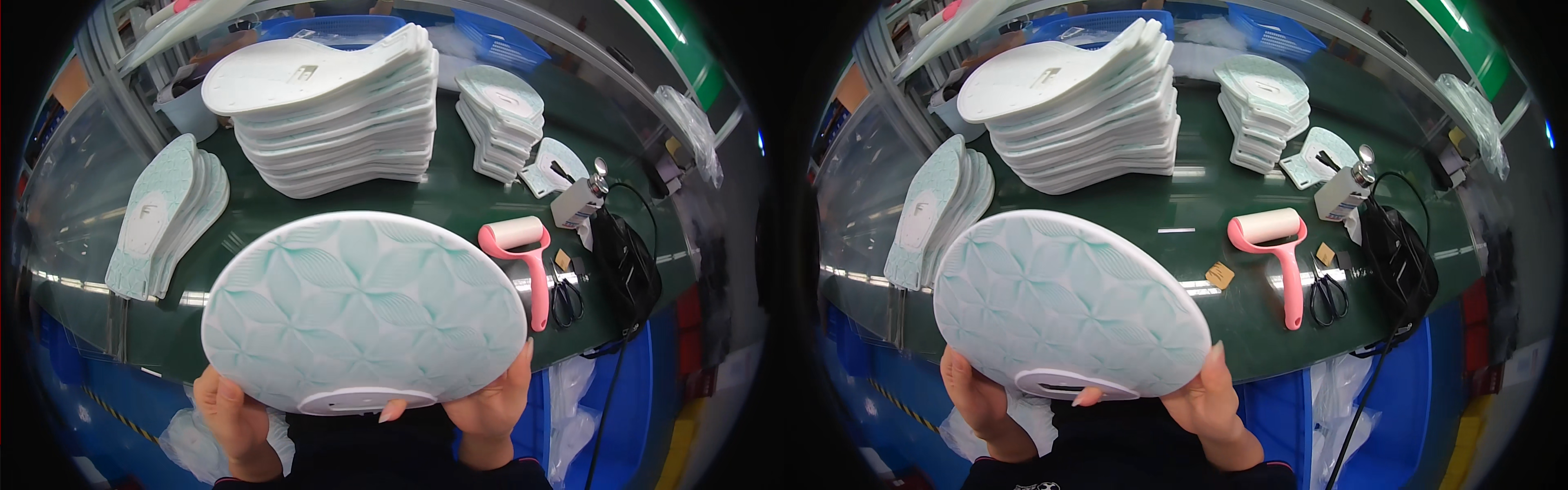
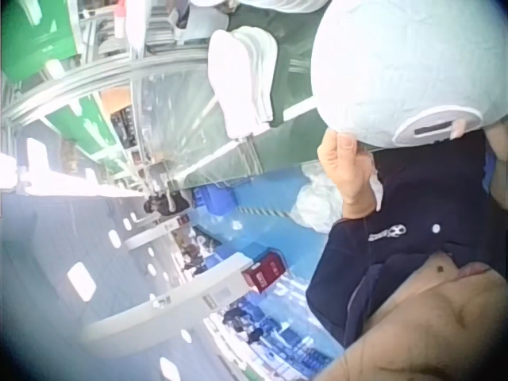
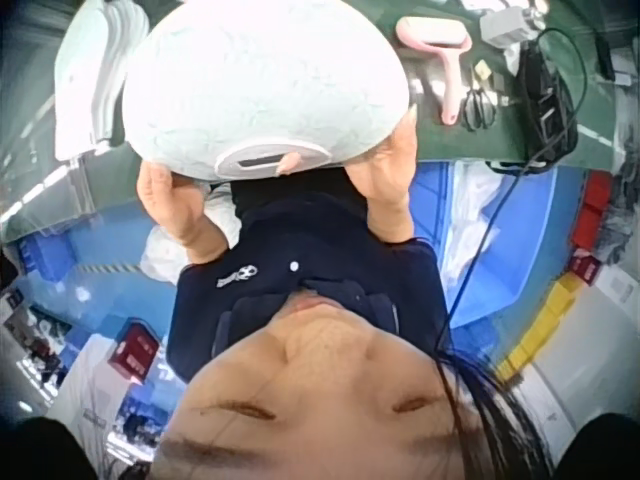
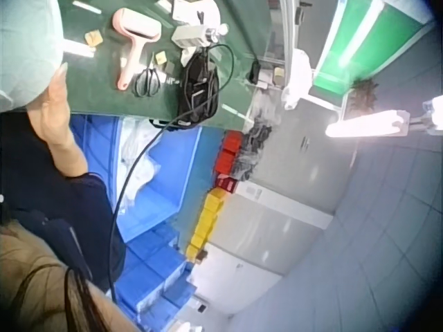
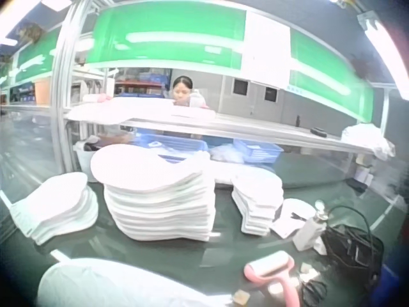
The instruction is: The person cleans white plastic shoe insoles on a green workbench. They use a pink lint roller to remove debris from the patterned top surface and the plain bottom surface of each insole. The person handles the insoles one at a time, flipping them over to treat both sides before stacking them.
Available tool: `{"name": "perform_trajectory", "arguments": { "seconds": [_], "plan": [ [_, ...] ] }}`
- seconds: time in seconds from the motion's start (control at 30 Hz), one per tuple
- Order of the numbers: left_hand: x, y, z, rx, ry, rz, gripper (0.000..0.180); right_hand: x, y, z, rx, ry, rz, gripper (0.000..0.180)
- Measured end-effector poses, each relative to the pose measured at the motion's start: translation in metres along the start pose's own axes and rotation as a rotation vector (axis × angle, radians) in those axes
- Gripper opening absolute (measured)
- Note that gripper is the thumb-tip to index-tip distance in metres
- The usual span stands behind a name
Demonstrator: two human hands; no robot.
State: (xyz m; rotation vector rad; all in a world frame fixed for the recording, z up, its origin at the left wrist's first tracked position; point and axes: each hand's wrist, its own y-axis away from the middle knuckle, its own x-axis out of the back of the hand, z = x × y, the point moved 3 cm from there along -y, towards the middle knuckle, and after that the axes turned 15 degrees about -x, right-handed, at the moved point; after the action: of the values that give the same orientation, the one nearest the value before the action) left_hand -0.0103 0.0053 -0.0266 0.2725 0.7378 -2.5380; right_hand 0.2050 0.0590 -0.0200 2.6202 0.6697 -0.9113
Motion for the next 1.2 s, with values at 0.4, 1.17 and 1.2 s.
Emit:
{"name": "perform_trajectory", "arguments": {
  "seconds": [0.4,1.17,1.2],
  "plan": [
    [-0.002,-0.005,0.001,0.086,0.156,0.056,0.044,-0.012,0.004,-0.002,-0.086,-0.03,-0.304,0.063],
    [-0.041,0.033,0.005,0.744,0.756,-0.797,0.087,-0.025,-0.047,-0.065,0.001,-0.398,-0.402,0.087],
    [-0.045,0.032,0.008,0.732,0.685,-0.804,0.094,-0.026,-0.05,-0.069,0.047,-0.451,-0.397,0.087]
  ]
}}
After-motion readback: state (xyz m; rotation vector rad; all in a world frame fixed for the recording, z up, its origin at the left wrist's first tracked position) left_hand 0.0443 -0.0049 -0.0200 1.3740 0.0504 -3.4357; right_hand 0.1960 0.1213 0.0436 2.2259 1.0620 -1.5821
